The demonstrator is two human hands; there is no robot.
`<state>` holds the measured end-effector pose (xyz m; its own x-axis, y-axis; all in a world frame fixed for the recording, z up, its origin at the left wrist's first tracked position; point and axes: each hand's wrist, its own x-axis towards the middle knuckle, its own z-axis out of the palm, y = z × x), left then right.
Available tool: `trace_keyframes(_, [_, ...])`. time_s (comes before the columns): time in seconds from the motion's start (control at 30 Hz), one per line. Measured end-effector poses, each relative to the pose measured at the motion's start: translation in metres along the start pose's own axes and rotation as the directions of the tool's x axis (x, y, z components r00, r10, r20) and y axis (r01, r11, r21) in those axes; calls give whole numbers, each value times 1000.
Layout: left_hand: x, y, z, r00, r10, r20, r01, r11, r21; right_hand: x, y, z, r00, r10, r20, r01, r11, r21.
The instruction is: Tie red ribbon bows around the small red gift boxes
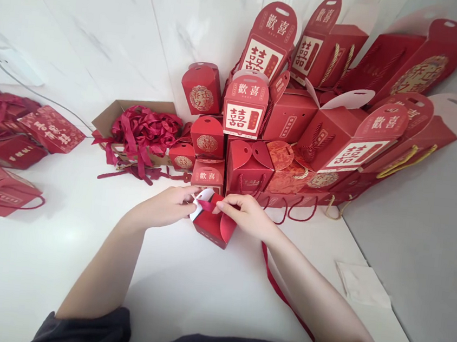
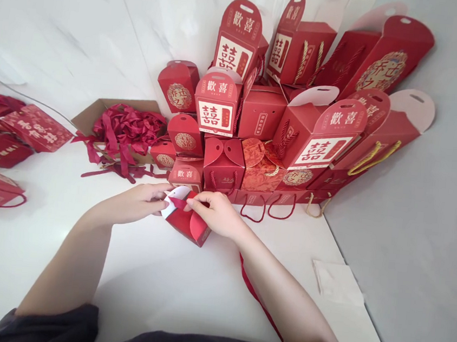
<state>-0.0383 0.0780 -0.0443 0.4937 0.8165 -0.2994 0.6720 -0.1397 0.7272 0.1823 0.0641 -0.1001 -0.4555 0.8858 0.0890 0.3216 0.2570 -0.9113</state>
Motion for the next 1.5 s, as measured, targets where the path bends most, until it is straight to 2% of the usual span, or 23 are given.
trace_keyframes(0.1, [-1,1,0,1000,-20,-9,20,999,25,1,2,-1,998,43,-40,-43,999,8])
trace_keyframes(0.23, [-1,2,0,999,-31,-11,32,998,47,2,4,-1,998,56,-27,-55,998,13])
trace_keyframes(0.57, [-4,9,1,999,27,-32,-24,995,92,2,7,-4,999,-17,36,13,994,112])
trace_keyframes(0.77, [3,7,0,987,34,-155,-21,996,83,3,7,-1,999,-33,37,29,995,94])
trace_keyframes(0.9, [1,0,-14,983,14,-185,2,996,85,-3,0,-15,998,-49,30,48,998,34])
trace_keyframes(0.97, [-4,-8,-27,966,-26,-259,35,999,32,-10,-5,-31,999,-47,20,47,999,-23])
trace_keyframes(1.07, [-12,-20,-48,915,-135,-380,81,985,-154,-22,-8,-57,999,33,32,-29,995,-98])
trace_keyframes(1.1, [-15,-23,-53,897,-164,-411,70,970,-233,-25,-7,-62,997,67,31,-63,991,-114])
trace_keyframes(1.17, [-18,-26,-60,887,-172,-428,-4,925,-380,-27,0,-67,991,127,37,-122,985,-120])
trace_keyframes(1.27, [-19,-26,-64,900,-107,-422,-154,828,-539,-25,19,-55,977,189,102,-185,982,-48])
trace_keyframes(1.37, [-19,-25,-65,880,-114,-461,-247,721,-648,-26,41,-33,946,255,200,-287,945,157])
trace_keyframes(1.43, [-18,-26,-65,862,-149,-485,-266,682,-681,-32,51,-22,912,332,240,-394,872,291])
trace_keyframes(1.5, [-18,-27,-66,849,-175,-499,-263,679,-685,-42,57,-13,899,371,234,-434,830,351])
